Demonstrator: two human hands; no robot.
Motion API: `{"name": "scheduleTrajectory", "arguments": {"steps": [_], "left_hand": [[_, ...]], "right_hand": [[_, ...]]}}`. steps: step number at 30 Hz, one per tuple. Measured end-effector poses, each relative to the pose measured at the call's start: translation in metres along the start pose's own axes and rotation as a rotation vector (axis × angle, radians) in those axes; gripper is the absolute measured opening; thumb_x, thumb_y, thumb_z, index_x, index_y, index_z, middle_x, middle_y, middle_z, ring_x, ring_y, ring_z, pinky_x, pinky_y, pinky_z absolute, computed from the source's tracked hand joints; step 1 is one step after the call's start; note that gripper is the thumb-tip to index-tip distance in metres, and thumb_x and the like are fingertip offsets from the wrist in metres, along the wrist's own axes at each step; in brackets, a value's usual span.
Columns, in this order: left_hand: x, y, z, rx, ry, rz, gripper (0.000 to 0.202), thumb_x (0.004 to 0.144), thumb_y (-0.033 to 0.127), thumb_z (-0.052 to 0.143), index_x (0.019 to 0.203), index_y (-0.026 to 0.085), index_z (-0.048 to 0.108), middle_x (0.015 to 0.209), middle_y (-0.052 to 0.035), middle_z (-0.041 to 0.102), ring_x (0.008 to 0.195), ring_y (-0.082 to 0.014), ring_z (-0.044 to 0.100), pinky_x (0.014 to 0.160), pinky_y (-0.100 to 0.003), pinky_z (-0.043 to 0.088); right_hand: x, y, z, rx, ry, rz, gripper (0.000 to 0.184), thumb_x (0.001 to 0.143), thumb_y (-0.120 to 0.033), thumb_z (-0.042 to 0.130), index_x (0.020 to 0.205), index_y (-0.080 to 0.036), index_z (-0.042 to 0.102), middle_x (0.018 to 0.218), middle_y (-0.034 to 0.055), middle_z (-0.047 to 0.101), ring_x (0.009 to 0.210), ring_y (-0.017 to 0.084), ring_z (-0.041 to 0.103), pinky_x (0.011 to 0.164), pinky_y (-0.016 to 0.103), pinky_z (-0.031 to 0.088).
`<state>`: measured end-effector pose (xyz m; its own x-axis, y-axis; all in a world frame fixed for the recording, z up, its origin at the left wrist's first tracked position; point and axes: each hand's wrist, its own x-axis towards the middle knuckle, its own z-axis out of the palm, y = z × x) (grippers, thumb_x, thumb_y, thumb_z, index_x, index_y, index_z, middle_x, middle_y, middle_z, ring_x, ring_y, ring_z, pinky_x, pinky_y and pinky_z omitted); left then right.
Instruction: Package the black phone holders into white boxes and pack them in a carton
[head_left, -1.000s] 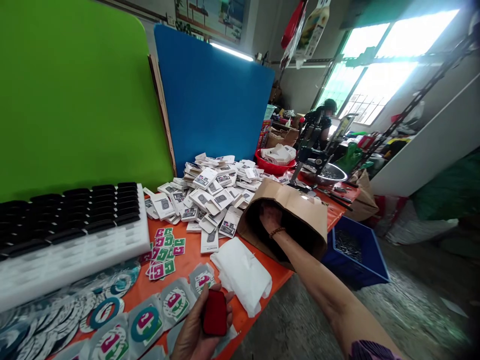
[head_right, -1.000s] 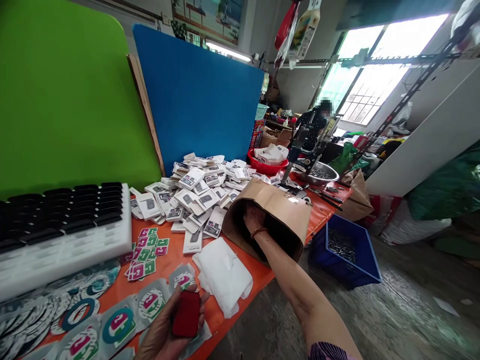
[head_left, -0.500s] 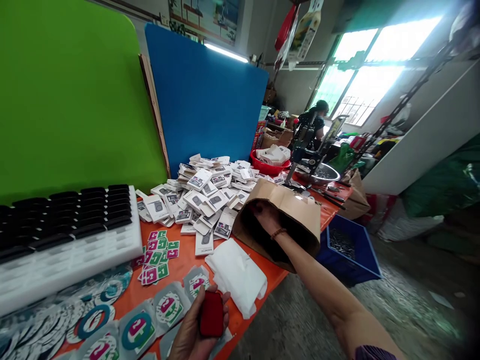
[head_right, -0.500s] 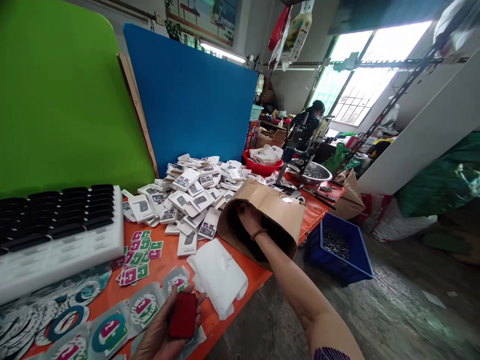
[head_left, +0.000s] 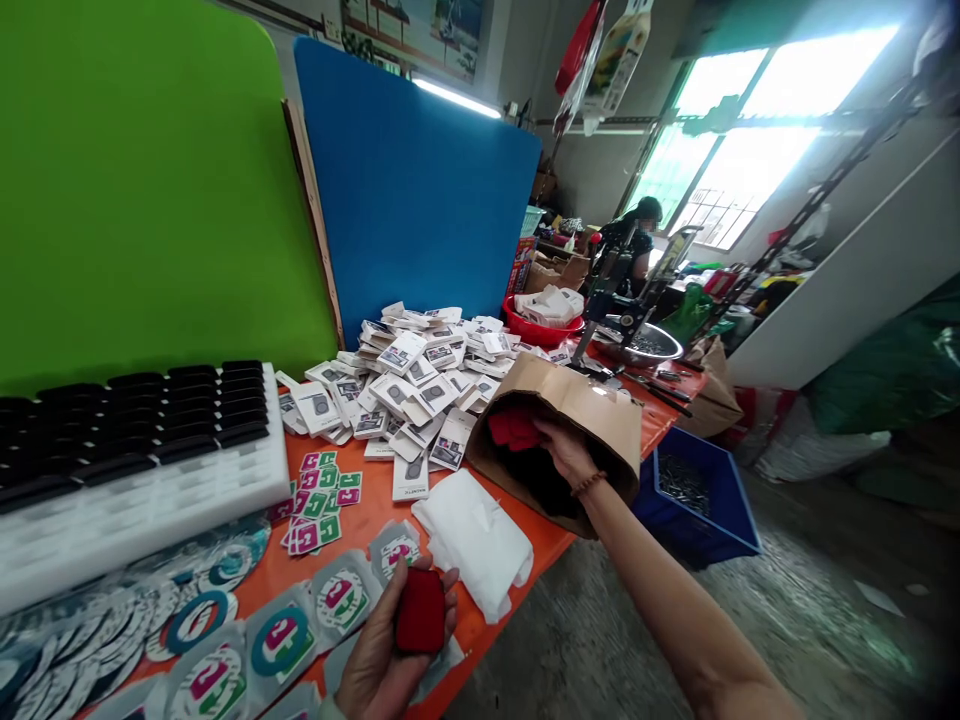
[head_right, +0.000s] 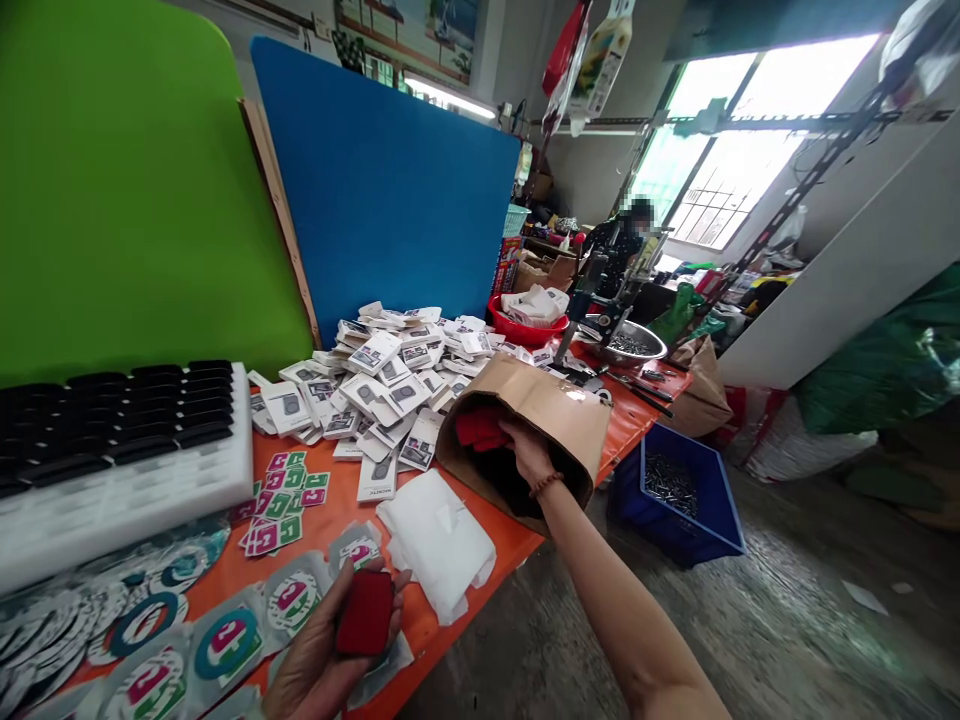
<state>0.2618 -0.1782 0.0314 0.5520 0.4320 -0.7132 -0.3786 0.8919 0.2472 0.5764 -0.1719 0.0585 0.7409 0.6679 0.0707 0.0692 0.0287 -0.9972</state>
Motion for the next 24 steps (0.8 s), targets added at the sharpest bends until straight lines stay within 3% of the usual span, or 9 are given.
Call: {"name": "scheduleTrajectory", "arguments": {"steps": [2, 6, 11, 14, 19, 22, 24], "left_hand": [[0.002, -0.002, -0.001, -0.004, -0.017, -0.004, 0.021, 0.087, 0.028, 0.059, 0.104, 0.015, 0.057, 0.094, -0.0136, 0.071, 0.079, -0.0240, 0.072, 0.068, -0.036, 0.058], [0.002, -0.005, -0.005, -0.052, -0.080, -0.026, 0.025, 0.089, 0.035, 0.056, 0.102, 0.014, 0.059, 0.088, -0.0115, 0.072, 0.084, -0.0246, 0.071, 0.075, -0.039, 0.057], [-0.008, -0.005, -0.026, -0.086, -0.193, -0.081, 0.066, 0.081, 0.064, 0.051, 0.116, 0.010, 0.058, 0.101, -0.0188, 0.072, 0.095, -0.0346, 0.068, 0.086, -0.055, 0.050], [-0.017, -0.006, -0.041, -0.068, -0.243, -0.121, 0.075, 0.077, 0.070, 0.048, 0.117, 0.008, 0.058, 0.099, -0.0217, 0.072, 0.096, -0.0388, 0.067, 0.084, -0.056, 0.050], [-0.027, -0.011, -0.060, -0.049, -0.168, -0.060, 0.049, 0.083, 0.055, 0.054, 0.110, 0.014, 0.060, 0.085, -0.0129, 0.073, 0.074, -0.0262, 0.071, 0.061, -0.034, 0.054], [-0.032, -0.015, -0.069, -0.050, -0.147, 0.003, 0.041, 0.085, 0.048, 0.057, 0.106, 0.012, 0.061, 0.079, -0.0103, 0.072, 0.065, -0.0211, 0.069, 0.056, -0.029, 0.053], [-0.035, -0.017, -0.075, -0.061, -0.109, 0.065, 0.038, 0.085, 0.043, 0.060, 0.107, 0.012, 0.061, 0.080, -0.0092, 0.073, 0.064, -0.0190, 0.069, 0.059, -0.029, 0.054]], "right_hand": [[-0.028, 0.001, 0.006, 0.066, -0.100, 0.092, 0.035, 0.061, -0.041, 0.077, 0.082, -0.019, 0.061, 0.073, 0.0017, 0.065, 0.066, 0.018, 0.061, 0.060, 0.031, 0.050], [-0.092, 0.002, 0.031, 0.174, -0.453, 0.310, 0.036, 0.061, -0.036, 0.080, 0.085, -0.018, 0.060, 0.068, -0.0010, 0.064, 0.057, 0.011, 0.056, 0.056, 0.024, 0.044], [-0.151, 0.008, 0.069, 0.200, -0.730, 0.432, 0.036, 0.067, -0.038, 0.077, 0.090, -0.018, 0.058, 0.074, -0.0004, 0.065, 0.063, 0.012, 0.058, 0.061, 0.024, 0.044], [-0.170, 0.014, 0.086, 0.129, -0.841, 0.398, 0.029, 0.074, -0.038, 0.071, 0.091, -0.019, 0.058, 0.073, -0.0018, 0.062, 0.064, 0.011, 0.055, 0.061, 0.024, 0.042], [-0.192, 0.007, 0.103, -0.145, -0.997, 0.257, 0.019, 0.081, -0.031, 0.060, 0.097, -0.021, 0.059, 0.086, 0.0011, 0.061, 0.067, 0.013, 0.055, 0.059, 0.025, 0.044], [-0.207, -0.001, 0.109, -0.280, -1.013, 0.179, 0.036, 0.076, -0.029, 0.066, 0.109, -0.024, 0.056, 0.103, 0.0035, 0.059, 0.073, 0.015, 0.058, 0.062, 0.027, 0.048], [-0.218, -0.002, 0.112, -0.351, -0.932, 0.050, 0.053, 0.066, -0.026, 0.075, 0.114, -0.024, 0.052, 0.111, 0.0051, 0.056, 0.089, 0.019, 0.057, 0.073, 0.031, 0.050]]}}
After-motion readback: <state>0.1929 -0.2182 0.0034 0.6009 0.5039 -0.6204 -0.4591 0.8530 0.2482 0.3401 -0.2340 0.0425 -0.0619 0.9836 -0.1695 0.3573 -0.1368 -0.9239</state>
